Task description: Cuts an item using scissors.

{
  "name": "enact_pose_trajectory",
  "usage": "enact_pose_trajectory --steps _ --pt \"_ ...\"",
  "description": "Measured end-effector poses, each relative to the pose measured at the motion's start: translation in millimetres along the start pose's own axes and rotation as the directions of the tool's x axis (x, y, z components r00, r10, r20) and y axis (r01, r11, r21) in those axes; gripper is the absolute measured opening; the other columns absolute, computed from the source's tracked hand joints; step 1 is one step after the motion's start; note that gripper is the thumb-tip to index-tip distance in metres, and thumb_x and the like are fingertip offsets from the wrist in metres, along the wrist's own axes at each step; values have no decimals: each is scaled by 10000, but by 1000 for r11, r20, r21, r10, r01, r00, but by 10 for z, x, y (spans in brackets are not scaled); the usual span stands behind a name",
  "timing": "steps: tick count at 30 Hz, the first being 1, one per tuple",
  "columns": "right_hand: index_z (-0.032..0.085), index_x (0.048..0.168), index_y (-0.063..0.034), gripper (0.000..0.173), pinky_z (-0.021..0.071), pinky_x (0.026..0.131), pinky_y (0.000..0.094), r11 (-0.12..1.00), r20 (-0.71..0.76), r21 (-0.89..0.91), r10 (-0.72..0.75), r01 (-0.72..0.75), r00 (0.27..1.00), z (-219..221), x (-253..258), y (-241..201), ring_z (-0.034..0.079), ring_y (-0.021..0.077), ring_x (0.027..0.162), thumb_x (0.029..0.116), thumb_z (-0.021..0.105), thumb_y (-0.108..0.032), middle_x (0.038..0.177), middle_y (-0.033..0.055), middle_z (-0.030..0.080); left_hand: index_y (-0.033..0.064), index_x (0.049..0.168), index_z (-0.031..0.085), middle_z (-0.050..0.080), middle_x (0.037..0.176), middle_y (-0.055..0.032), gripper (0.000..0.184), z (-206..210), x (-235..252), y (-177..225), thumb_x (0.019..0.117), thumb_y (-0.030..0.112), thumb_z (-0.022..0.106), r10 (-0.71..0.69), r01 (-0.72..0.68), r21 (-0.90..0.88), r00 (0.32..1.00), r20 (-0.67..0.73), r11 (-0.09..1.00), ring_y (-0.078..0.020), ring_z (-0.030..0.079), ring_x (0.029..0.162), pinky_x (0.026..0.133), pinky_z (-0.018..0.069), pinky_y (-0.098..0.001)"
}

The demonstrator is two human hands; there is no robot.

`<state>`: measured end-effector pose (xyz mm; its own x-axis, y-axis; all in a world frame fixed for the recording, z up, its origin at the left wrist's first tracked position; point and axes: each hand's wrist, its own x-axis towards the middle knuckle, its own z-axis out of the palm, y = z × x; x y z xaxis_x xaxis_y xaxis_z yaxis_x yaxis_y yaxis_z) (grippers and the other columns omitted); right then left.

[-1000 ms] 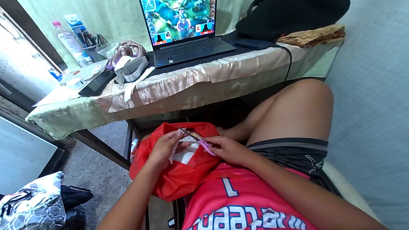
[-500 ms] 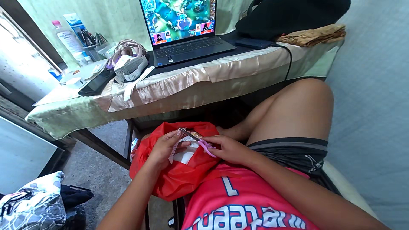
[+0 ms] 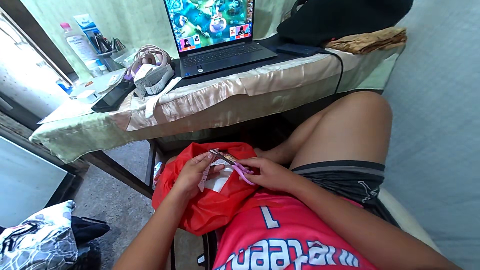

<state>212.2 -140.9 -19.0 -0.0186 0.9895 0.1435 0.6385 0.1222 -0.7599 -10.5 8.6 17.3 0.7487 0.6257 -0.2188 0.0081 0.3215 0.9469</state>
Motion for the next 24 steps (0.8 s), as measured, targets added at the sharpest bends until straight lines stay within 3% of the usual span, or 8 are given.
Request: enact_pose_trajectory --steps 11,20,24 --pt "626 1415 -166 421 523 1004 277 1000 -18 15 4 -3 1000 9 5 3 649 72 1105 1016 623 -299 1258 33 688 25 1340 620 701 1258 -136 349 7 -8 9 1100 237 480 -4 5 5 1000 -5 1000 -282 728 1047 900 617 -434" --pt "639 1385 -134 370 550 933 244 997 -23 77 22 -20 999 23 -3 -11 673 47 1004 1033 602 -241 1168 11 717 26 1352 610 704 1256 -136 350 12 -9 19 1102 232 476 -10 10 5 1000 -5 1000 -273 734 1034 894 619 -425" --pt "611 1420 -135 444 541 975 272 994 10 108 22 -23 1000 13 -6 -7 660 69 1079 1006 647 -292 1240 33 692 26 1358 605 706 1245 -143 347 5 -11 22 1101 221 476 -13 13 -3 1000 0 1000 -281 732 1040 900 617 -429"
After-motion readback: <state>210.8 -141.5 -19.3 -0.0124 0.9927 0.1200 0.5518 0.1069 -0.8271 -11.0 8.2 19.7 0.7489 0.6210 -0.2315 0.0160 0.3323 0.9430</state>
